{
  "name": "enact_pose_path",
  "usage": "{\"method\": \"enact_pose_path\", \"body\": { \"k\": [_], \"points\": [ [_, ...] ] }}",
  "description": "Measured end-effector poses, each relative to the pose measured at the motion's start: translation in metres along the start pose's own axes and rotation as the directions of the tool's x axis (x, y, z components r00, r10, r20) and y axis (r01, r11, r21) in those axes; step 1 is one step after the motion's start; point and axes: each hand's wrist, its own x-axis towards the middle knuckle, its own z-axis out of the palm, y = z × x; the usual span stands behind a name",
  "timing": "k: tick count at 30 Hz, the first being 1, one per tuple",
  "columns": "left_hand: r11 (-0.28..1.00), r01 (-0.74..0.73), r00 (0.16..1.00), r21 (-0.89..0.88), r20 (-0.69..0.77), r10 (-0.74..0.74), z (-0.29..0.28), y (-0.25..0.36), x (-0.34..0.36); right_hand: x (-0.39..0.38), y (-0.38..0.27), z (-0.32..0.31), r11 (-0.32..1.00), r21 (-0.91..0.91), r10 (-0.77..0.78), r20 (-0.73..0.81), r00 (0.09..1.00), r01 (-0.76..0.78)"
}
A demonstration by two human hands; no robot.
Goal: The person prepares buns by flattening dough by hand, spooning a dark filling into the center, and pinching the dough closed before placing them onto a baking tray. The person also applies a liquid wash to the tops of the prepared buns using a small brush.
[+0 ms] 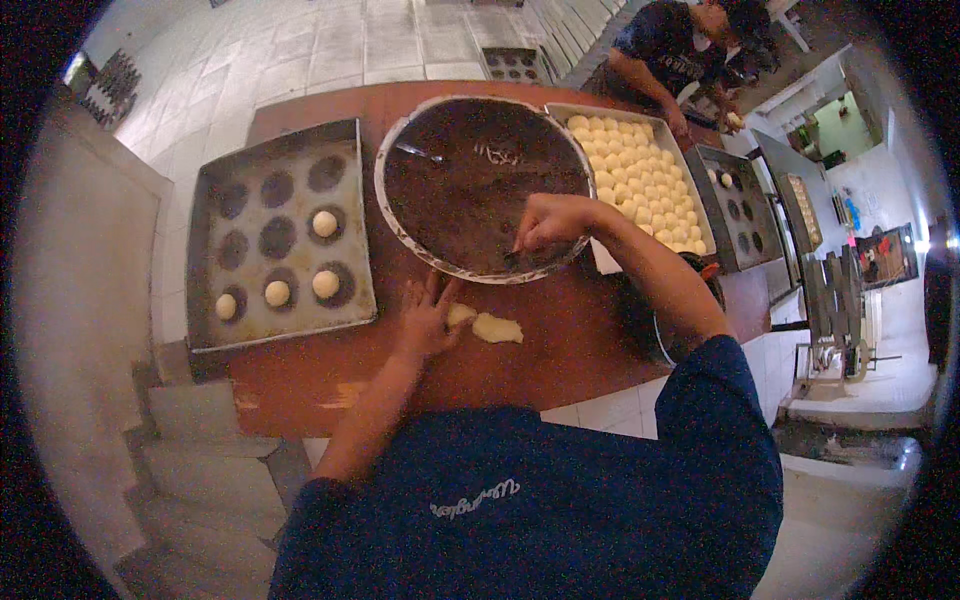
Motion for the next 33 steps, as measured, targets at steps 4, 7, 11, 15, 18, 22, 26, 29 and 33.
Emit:
{"method": "enact_pose_path", "body": {
  "k": [4,7,11,15,18,22,26,29,33],
  "points": [
    [0.985,0.058,0.998,-0.163,0.036,-0.053,-0.022,0.009,0.0,-0.039,-0.027,0.004,0.919,0.389,0.114,-0.12,0.986,-0.059],
    [0.867,0.261,0.957,-0.425,0.234,-0.173,-0.062,0.022,-0.027,-0.067,-0.065,0.031,0.896,0.424,0.043,-0.378,0.925,0.132],
    [0.291,0.366,0.888,-0.884,0.237,-0.395,-0.12,0.052,-0.049,-0.07,-0.082,0.079,0.82,0.501,0.102,-0.603,0.791,0.277],
    [0.927,0.021,0.997,-0.374,-0.06,-0.046,-0.112,0.024,-0.064,-0.05,-0.1,0.138,0.709,0.647,0.223,-0.583,0.781,0.281],
    [0.993,-0.061,0.996,-0.103,0.062,0.067,-0.05,-0.014,-0.124,-0.047,-0.129,0.156,0.663,0.692,0.216,-0.543,0.812,0.286],
    [0.638,0.504,0.863,-0.583,0.304,-0.404,-0.074,0.017,-0.133,-0.044,-0.129,0.195,0.787,0.59,0.198,-0.518,0.832,0.18],
    [-0.604,0.193,0.702,-0.773,0.539,-0.466,-0.142,0.04,-0.072,-0.025,-0.17,0.204,0.95,-0.156,-0.3,-0.7,0.649,0.27],
    [-0.715,0.009,0.779,-0.699,0.453,-0.432,-0.204,0.056,-0.053,-0.018,-0.182,0.211,0.894,-0.448,-0.334,-0.695,0.637,-0.021],
    [-0.723,-0.004,0.751,-0.691,0.475,-0.458,-0.203,0.04,-0.065,-0.041,-0.173,0.19,0.852,-0.524,-0.32,-0.549,0.772,-0.019]
  ]
}}
